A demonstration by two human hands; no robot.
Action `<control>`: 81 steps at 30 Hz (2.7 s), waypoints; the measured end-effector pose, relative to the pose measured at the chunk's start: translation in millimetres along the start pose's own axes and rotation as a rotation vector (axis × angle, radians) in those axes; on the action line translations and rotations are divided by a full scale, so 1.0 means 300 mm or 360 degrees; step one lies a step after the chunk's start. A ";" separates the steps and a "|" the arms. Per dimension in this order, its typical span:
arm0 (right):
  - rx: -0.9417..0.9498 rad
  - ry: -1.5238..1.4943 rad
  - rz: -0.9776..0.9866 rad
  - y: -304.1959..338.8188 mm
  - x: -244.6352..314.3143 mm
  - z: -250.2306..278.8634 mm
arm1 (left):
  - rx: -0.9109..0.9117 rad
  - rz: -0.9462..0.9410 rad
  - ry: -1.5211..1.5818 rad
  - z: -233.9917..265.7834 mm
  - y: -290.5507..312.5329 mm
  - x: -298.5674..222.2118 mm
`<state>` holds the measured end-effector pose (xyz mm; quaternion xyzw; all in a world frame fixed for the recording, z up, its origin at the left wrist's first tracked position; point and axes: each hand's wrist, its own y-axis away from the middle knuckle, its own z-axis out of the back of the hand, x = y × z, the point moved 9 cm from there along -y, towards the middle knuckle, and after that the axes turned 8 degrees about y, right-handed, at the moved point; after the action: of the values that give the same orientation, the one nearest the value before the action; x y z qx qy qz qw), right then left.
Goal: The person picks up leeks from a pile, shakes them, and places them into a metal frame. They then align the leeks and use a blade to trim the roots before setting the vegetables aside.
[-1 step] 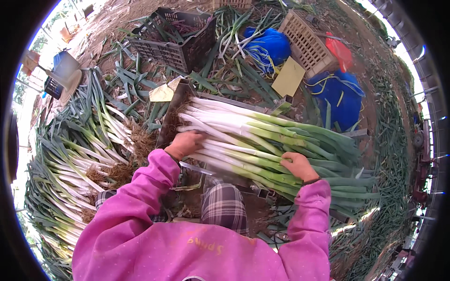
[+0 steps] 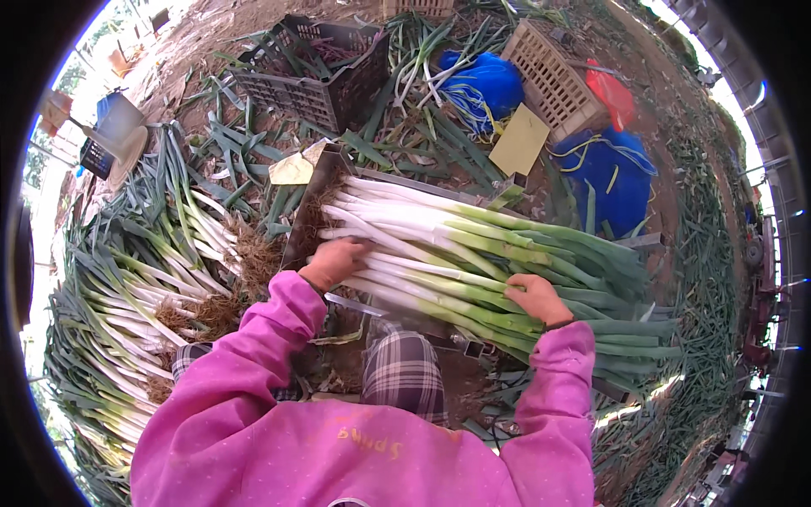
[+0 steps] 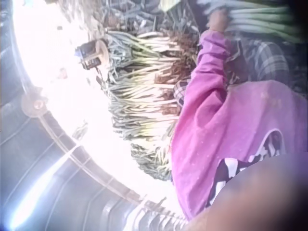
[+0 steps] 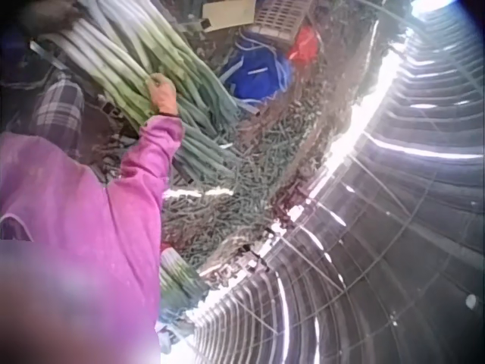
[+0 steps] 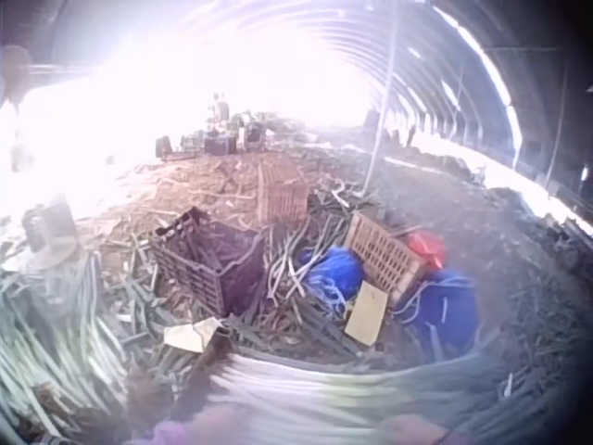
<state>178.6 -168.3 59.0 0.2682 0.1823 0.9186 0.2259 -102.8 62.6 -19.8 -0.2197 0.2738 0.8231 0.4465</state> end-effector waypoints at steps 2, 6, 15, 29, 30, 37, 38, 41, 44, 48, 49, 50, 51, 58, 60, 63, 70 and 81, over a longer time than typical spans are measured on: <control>0.0053 0.0038 -0.0045 -0.012 -0.002 -0.009 | -0.0110 0.0014 0.0042 -0.021 0.025 0.009; 0.0096 0.0100 -0.0094 0.007 -0.031 -0.034 | -0.0380 0.0096 -0.0370 0.050 0.071 -0.008; -0.0301 0.0389 0.0122 0.036 0.039 0.039 | -0.0082 0.0186 -0.0376 0.020 0.001 -0.016; -0.1052 0.0801 0.0536 0.229 0.376 0.399 | -0.0765 -0.0252 -0.0224 0.300 0.114 -0.114; -0.1055 0.0798 0.0540 0.206 0.351 0.364 | -0.0768 -0.0251 -0.0229 0.269 0.106 -0.071; -0.0800 0.0529 0.0068 0.031 0.031 0.019 | -0.0347 0.0294 -0.0332 0.107 0.038 0.063; -0.0801 0.0526 0.0046 0.035 0.034 0.018 | -0.0339 0.0296 -0.0338 0.095 0.043 0.072; -0.0780 0.0460 0.0055 0.014 0.036 0.020 | -0.0337 0.0256 -0.0420 0.066 0.020 0.096; -0.0802 0.0534 0.0055 0.018 0.045 0.004 | -0.0273 0.0200 -0.0456 0.075 0.025 0.062; -0.0912 0.0750 0.0017 0.032 0.035 -0.021 | -0.0073 0.0326 -0.0707 0.112 0.075 -0.105; -0.0762 0.0644 -0.0059 0.011 0.007 -0.044 | -0.0068 0.0302 -0.0668 0.114 0.092 -0.150; -0.0780 0.0631 -0.0022 0.006 0.040 -0.070 | -0.0094 0.0328 -0.0689 0.115 0.127 -0.165; -0.0748 0.0653 0.0039 0.004 0.090 -0.110 | -0.0032 0.0281 -0.0640 0.091 0.160 -0.186; -0.0225 0.0760 -0.0060 -0.084 0.091 -0.168 | -0.0653 0.0204 -0.0348 0.520 0.684 -0.370; -0.0211 0.0784 -0.0045 -0.057 0.062 -0.154 | -0.1260 0.0209 -0.0307 0.730 0.964 -0.244; -0.0173 0.0793 -0.0091 -0.063 0.041 -0.143 | -0.1328 0.1108 -0.0332 0.897 1.380 0.015; -0.0118 0.0741 -0.0228 -0.065 0.087 -0.171 | -0.1196 0.1669 -0.0167 0.523 1.624 0.791; -0.0443 0.0965 -0.0316 0.030 0.098 -0.160 | -0.0426 0.1591 -0.0475 0.438 1.157 1.260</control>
<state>126.1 -171.0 37.3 -0.0694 0.1392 0.9461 0.2841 -605.8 223.2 -61.6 0.0020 0.1713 0.9852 0.0025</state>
